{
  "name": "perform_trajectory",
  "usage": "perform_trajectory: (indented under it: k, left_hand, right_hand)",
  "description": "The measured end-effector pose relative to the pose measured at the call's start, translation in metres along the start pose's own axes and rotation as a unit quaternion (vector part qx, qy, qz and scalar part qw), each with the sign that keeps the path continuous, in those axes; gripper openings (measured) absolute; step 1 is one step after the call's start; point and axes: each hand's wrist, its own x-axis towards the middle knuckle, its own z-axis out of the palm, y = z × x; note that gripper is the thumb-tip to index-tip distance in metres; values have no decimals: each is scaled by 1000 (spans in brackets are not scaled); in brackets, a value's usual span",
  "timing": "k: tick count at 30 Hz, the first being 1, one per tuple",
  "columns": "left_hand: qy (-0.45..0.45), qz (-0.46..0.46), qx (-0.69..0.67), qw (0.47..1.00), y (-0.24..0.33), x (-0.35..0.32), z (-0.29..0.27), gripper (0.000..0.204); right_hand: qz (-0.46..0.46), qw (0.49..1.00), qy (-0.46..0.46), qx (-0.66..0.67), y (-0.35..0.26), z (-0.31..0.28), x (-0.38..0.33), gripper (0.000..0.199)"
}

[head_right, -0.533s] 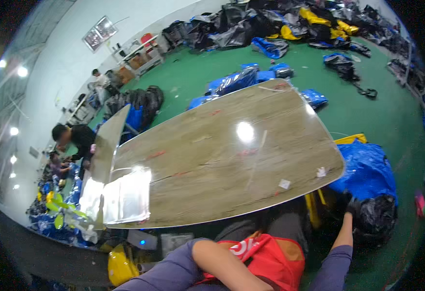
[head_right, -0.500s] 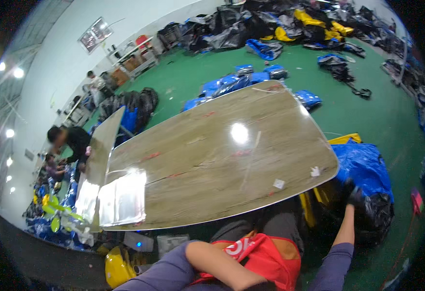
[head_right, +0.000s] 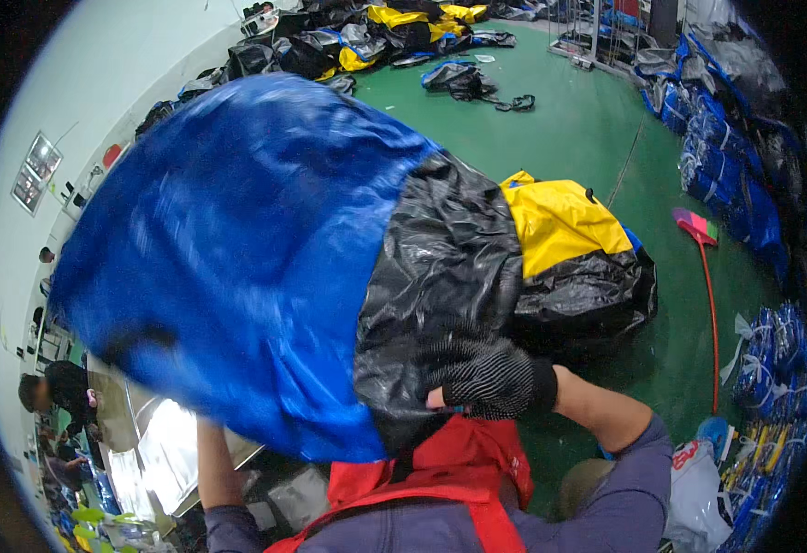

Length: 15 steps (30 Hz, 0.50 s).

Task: The person repeatedly folds blue and black soft goods on a table and places them into clear plastic bags. The person handles each item one at a time, folds it, and inserts it into a bag, repeating this cycle throughout the clip.

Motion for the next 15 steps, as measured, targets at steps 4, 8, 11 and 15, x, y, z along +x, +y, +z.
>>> perform_trajectory:
  k: [4,8,11,15]
  left_hand:
    - [34,-215,-537,815,-60,-2,-35,53]
    - [-90,-261,-636,721,-58,-4,-48,55]
    - [-155,-262,-587,750,-47,-4,-39,50]
    - [-78,-339,-557,754,-54,-5,-5,36]
  right_hand:
    - [262,880,-346,192,13,19,-47,20]
    - [376,905,193,56,74,-4,-74,26]
    - [467,846,254,-46,160,-2,-51,41]
    - [461,872,38,-159,253,31,-25,56]
